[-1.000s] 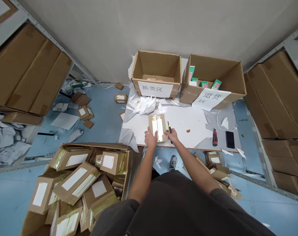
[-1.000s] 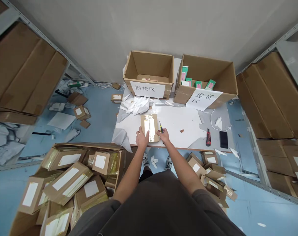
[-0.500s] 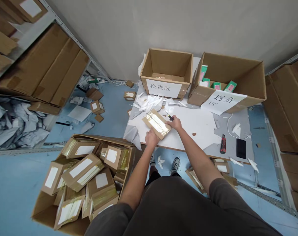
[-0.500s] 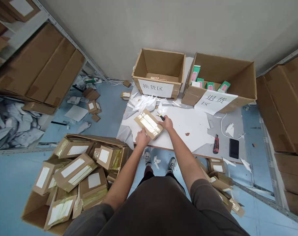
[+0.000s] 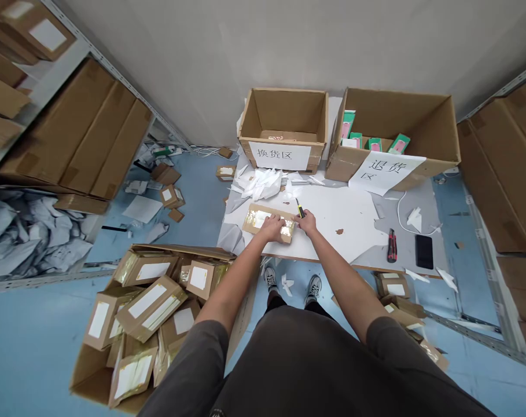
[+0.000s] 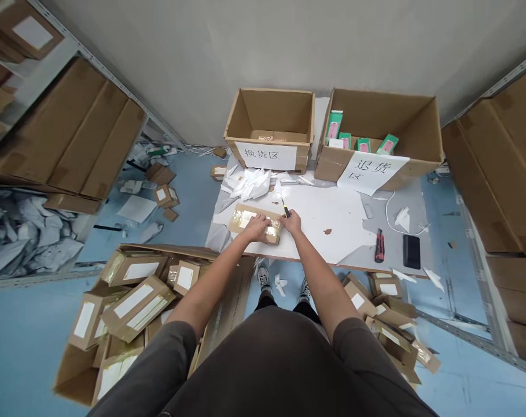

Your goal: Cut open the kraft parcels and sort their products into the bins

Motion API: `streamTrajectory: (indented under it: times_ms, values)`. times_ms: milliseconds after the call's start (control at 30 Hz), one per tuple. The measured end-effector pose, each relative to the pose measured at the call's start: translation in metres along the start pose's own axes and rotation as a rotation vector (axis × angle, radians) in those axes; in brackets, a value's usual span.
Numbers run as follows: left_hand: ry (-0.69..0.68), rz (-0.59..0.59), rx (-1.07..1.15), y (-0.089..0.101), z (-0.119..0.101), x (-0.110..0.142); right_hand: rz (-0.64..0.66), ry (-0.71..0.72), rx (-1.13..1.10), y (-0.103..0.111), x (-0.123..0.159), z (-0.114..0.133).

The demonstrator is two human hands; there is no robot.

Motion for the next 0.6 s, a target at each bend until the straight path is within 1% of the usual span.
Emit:
streamTrajectory:
  times_ms: [33,100,167,233,300,367,433,500,600]
  values:
    - [0.026,-0.009,0.010,0.000,-0.001,0.000,0.003,-0.021,-0.043,0.002,0.001,0.002]
    - [0.080,-0.062,0.026,0.003,-0.002,0.002,0.017,-0.055,-0.092,0.012,0.008,0.002]
    - [0.129,-0.132,0.040,0.005,-0.004,0.006,0.065,-0.089,-0.070,0.024,0.017,-0.002]
    - [0.167,-0.170,0.059,0.003,-0.006,0.009,0.136,-0.121,-0.004,0.034,0.028,-0.011]
    - [0.186,-0.161,0.084,-0.003,-0.006,0.009,0.208,-0.150,0.068,0.040,0.037,-0.020]
    - [0.192,-0.126,0.112,-0.011,-0.006,0.006,0.292,-0.167,0.127,0.041,0.043,-0.025]
    - [0.197,-0.091,0.135,-0.017,-0.004,0.002,0.381,-0.139,0.191,0.036,0.047,-0.023]
    - [0.221,-0.063,0.143,-0.020,0.000,-0.002,0.464,-0.063,0.282,0.031,0.048,-0.013]
    - [0.261,-0.032,0.135,-0.021,0.004,-0.004,0.540,0.049,0.493,0.023,0.045,0.003]
Point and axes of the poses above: each hand's wrist, its own x-axis away from the middle knuckle, its own y-axis out of the back of the hand, z = x × y, the point moved 9 cm from there along -x, towards the middle knuckle, and after that the axes turned 9 degrees about -x, right-handed, at the moved point
